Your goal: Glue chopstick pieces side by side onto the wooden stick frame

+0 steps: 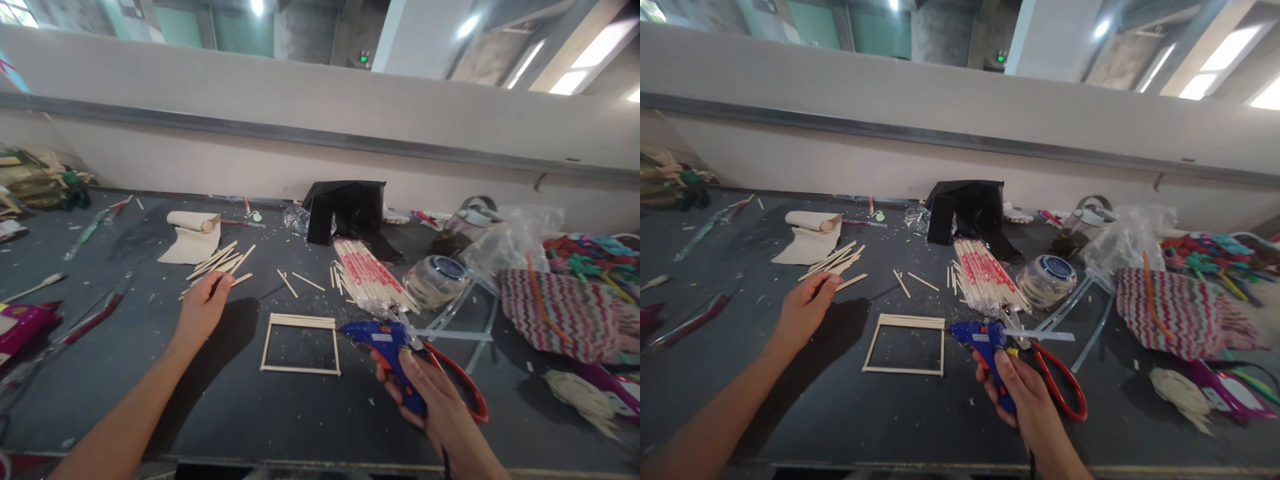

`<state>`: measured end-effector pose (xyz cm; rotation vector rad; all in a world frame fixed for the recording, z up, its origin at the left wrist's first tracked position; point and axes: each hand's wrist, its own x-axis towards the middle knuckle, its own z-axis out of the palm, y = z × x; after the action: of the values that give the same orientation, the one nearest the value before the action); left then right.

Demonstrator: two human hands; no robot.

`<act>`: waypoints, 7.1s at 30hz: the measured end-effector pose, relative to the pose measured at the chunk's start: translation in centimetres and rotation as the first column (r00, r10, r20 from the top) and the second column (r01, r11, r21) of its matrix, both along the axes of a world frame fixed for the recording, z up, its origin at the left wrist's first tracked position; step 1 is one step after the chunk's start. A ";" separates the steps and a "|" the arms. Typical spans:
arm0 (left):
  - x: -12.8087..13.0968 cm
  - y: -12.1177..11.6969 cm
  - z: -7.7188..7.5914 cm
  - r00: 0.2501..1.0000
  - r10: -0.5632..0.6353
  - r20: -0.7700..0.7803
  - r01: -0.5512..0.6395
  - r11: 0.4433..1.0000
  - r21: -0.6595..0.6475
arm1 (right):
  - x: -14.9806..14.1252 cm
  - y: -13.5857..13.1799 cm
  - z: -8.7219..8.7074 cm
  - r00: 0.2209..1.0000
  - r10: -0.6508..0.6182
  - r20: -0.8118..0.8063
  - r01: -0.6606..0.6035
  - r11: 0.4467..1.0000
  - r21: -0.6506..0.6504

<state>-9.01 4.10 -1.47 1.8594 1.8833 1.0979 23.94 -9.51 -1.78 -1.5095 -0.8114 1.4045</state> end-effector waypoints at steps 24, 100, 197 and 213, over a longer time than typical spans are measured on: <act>-0.1 0.2 -0.3 1.000 -0.013 0.023 0.013 1.000 0.003 | -1.2 -0.1 0.3 0.994 -0.085 0.063 0.082 0.995 0.047; -0.4 0.2 -0.5 0.997 -0.042 0.070 0.040 0.999 0.031 | -8.9 3.5 3.0 0.946 0.284 0.156 -0.290 0.957 0.020; -0.5 0.3 -0.4 0.998 -0.044 0.044 0.042 0.998 0.036 | -8.9 4.6 0.5 0.923 0.322 0.212 -0.357 0.922 0.150; -0.5 0.2 -0.1 0.999 -0.030 0.038 0.028 0.999 0.037 | -8.0 3.6 2.4 0.938 0.301 0.173 -0.326 0.935 0.142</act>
<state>-9.50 4.29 -1.62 1.8652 1.8211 1.1577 15.94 -5.89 0.61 -1.4080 -1.2799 1.4198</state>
